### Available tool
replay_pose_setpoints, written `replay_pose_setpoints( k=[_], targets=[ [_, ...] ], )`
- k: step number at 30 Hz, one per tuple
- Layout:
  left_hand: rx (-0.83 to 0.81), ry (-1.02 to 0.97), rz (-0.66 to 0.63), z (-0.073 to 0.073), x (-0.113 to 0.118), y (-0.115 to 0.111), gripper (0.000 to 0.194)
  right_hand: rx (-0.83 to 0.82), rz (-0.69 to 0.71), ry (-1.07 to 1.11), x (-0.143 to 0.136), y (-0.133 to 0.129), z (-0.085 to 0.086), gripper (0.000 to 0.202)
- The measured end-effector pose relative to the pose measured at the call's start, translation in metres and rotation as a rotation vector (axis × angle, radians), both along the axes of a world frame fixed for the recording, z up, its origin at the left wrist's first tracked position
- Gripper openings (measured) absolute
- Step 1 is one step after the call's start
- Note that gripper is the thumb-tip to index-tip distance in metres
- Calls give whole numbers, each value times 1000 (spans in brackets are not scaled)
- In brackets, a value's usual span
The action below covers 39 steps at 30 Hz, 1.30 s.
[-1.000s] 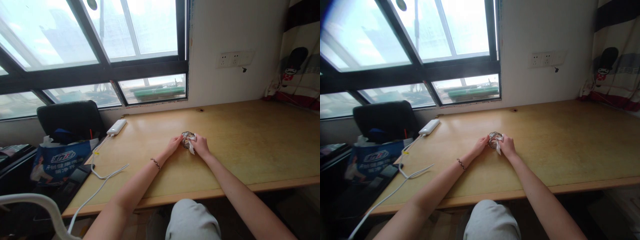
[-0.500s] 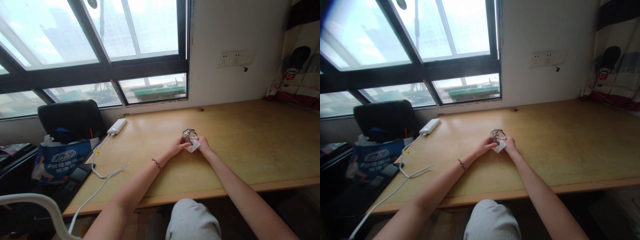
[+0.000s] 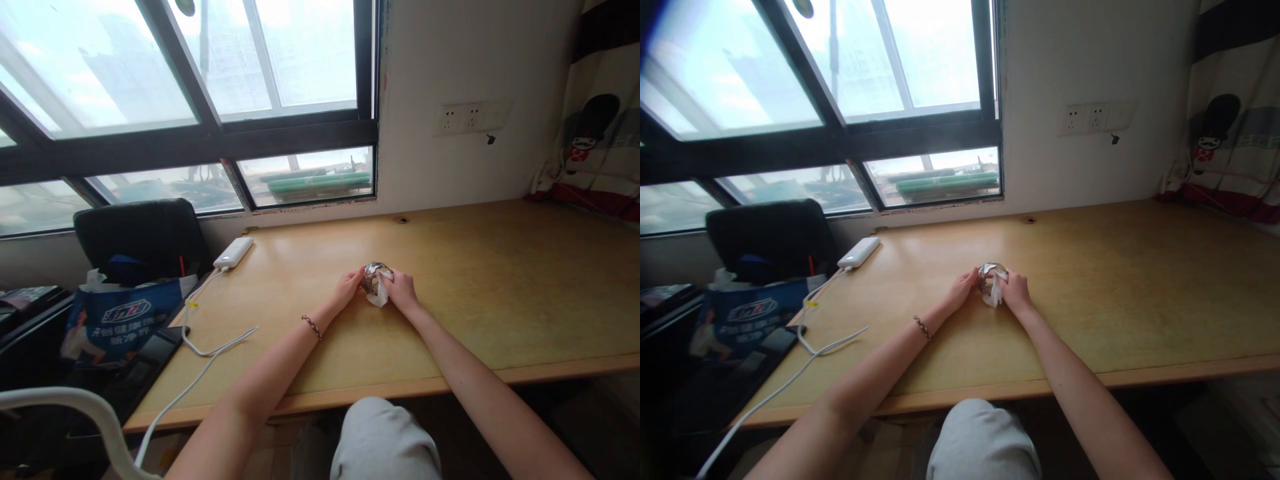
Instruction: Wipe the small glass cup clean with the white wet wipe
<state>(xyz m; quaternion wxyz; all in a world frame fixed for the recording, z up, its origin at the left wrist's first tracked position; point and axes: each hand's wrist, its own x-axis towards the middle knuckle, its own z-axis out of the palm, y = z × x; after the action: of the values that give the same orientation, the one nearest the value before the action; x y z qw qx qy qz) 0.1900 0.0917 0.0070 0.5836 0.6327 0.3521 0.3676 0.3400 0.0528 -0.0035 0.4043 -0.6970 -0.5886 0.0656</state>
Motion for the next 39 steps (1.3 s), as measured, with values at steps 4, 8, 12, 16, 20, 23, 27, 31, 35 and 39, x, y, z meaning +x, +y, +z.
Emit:
replay_pose_setpoints(
  k=[4, 8, 12, 16, 20, 23, 27, 31, 35, 39],
  targets=[
    [109, -27, -162, -3, 3, -2, 50, -67, -29, 133, 2, 1, -1, 43],
    [177, -91, -241, -7, 7, -4, 55, -212, 7, 391, 3, -1, 1, 52],
    [125, -104, -255, -4, 5, -2, 48, -287, 65, 494, 3, -2, 3, 42],
    [106, -63, -197, 3, 0, -2, 40, -213, 46, 348, 4, -3, 4, 34],
    [-5, -87, -162, 7, -1, -4, 49, -22, 13, 77, 5, -4, 6, 32],
    [-99, -95, -129, 6, 0, -5, 60, 21, 9, -42, 5, -5, 8, 28],
    [-147, -30, -90, 3, 0, -2, 66, 26, 66, -117, 3, -6, 10, 24],
    [-110, -3, -61, 0, 0, -1, 63, 23, 103, -134, 2, -7, 10, 26],
    [-33, 28, -89, 2, -1, -4, 58, -16, 132, -115, 3, -7, 7, 36],
    [25, 112, -103, 6, -3, -7, 51, -43, 163, -79, 2, -6, 5, 45]
  ],
)
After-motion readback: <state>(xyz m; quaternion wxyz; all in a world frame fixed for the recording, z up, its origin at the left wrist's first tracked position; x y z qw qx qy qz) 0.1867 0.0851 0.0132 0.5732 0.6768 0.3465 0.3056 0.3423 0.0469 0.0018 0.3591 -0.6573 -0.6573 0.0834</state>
